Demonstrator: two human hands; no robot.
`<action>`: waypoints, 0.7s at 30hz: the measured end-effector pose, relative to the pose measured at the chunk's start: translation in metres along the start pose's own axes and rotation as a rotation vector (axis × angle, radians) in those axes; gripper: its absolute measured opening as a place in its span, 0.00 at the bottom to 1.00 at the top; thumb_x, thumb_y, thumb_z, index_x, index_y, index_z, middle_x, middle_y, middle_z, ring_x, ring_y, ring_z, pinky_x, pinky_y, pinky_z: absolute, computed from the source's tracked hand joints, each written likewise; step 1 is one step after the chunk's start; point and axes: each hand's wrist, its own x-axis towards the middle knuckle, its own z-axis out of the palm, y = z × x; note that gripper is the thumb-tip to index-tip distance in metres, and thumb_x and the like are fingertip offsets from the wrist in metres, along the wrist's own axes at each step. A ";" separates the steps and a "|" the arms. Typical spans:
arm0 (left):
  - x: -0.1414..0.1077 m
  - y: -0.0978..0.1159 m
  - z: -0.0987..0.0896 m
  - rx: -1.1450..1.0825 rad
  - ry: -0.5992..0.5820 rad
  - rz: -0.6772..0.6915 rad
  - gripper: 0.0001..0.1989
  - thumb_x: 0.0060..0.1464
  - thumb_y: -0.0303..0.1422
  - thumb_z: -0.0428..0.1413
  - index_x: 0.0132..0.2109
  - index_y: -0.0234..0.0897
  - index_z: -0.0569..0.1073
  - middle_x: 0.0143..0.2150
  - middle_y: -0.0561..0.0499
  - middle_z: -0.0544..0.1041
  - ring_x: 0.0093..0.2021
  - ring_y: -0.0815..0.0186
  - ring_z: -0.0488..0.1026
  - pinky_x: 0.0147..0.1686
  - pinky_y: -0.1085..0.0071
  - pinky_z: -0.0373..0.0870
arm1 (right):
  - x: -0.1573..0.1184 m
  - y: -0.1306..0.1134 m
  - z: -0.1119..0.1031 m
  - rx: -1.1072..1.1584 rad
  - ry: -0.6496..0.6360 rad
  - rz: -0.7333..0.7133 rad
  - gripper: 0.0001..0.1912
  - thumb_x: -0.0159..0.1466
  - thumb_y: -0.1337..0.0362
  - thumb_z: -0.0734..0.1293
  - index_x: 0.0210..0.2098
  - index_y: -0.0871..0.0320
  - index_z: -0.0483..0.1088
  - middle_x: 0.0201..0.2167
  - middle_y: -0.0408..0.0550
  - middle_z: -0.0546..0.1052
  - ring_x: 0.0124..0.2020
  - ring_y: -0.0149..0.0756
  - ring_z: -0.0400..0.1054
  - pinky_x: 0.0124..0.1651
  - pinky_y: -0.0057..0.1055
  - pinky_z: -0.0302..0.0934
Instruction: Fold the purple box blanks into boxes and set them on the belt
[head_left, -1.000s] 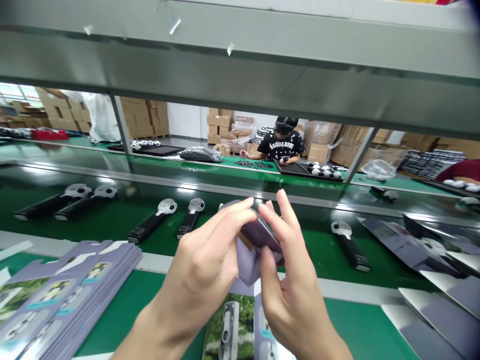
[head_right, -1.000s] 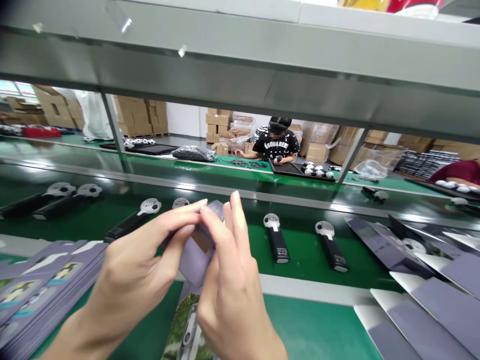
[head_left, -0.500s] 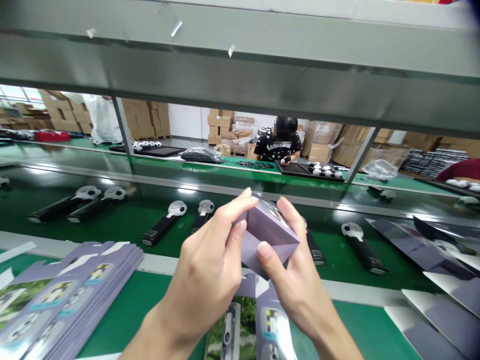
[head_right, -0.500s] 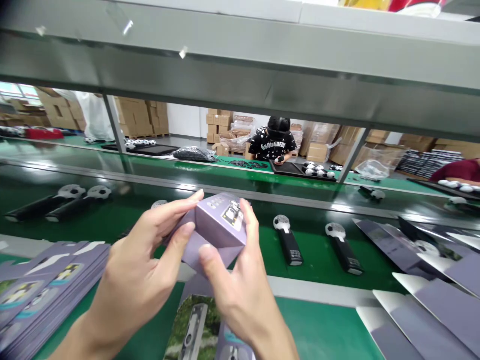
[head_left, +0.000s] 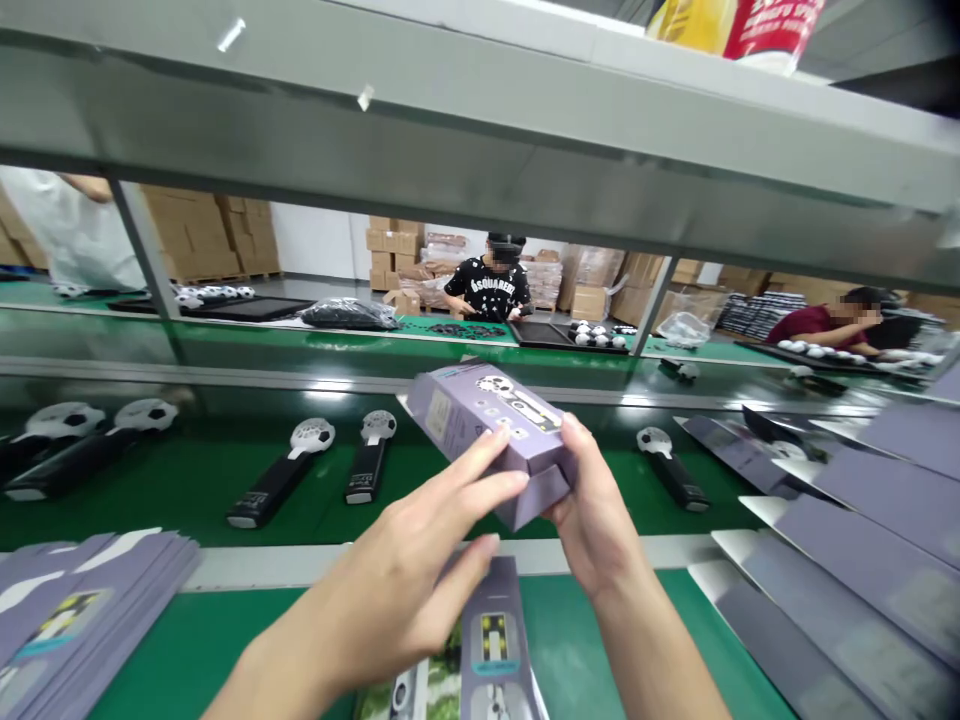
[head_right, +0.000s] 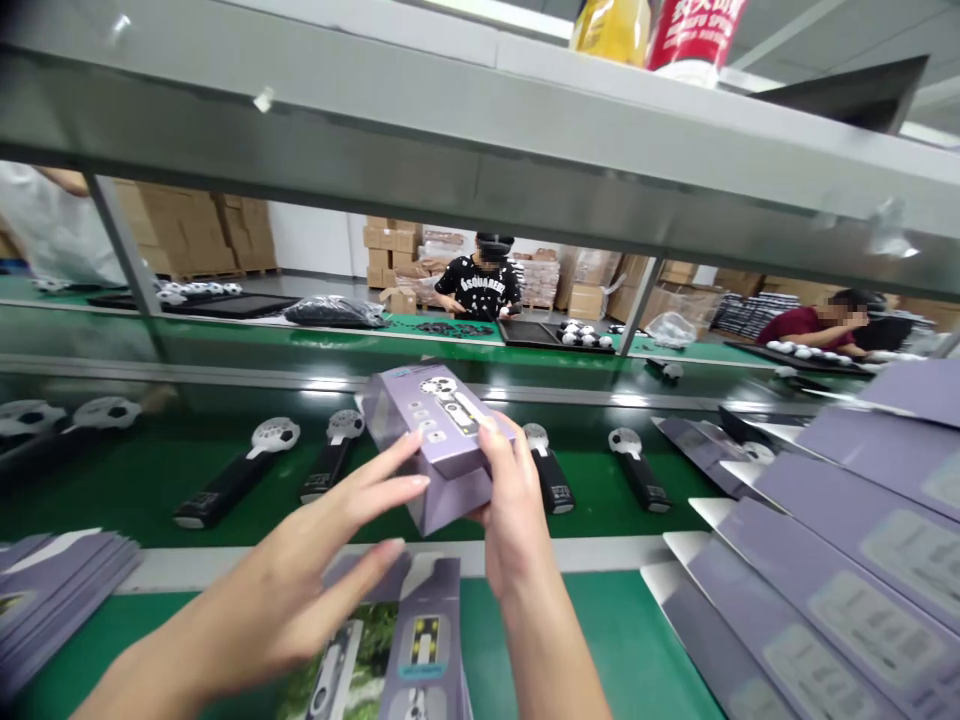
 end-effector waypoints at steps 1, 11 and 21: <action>-0.001 -0.001 0.001 0.005 -0.092 -0.015 0.23 0.67 0.28 0.43 0.67 0.48 0.55 0.73 0.55 0.48 0.70 0.69 0.54 0.67 0.69 0.62 | 0.004 0.000 -0.003 0.026 0.027 0.006 0.38 0.50 0.43 0.76 0.54 0.55 0.71 0.48 0.53 0.76 0.46 0.47 0.72 0.30 0.26 0.68; 0.000 -0.024 0.016 0.088 -0.720 -0.605 0.16 0.67 0.39 0.44 0.43 0.40 0.75 0.45 0.49 0.76 0.45 0.54 0.75 0.46 0.55 0.71 | 0.063 -0.010 -0.109 0.476 0.676 -0.049 0.18 0.74 0.55 0.60 0.56 0.62 0.64 0.46 0.52 0.71 0.39 0.33 0.70 0.40 0.31 0.70; -0.019 -0.044 0.040 -0.002 -0.936 -0.798 0.17 0.53 0.37 0.64 0.45 0.32 0.71 0.44 0.48 0.71 0.46 0.61 0.68 0.51 0.58 0.68 | 0.056 -0.009 -0.085 0.318 0.495 -0.028 0.16 0.74 0.61 0.59 0.56 0.63 0.64 0.49 0.54 0.72 0.44 0.36 0.71 0.45 0.33 0.71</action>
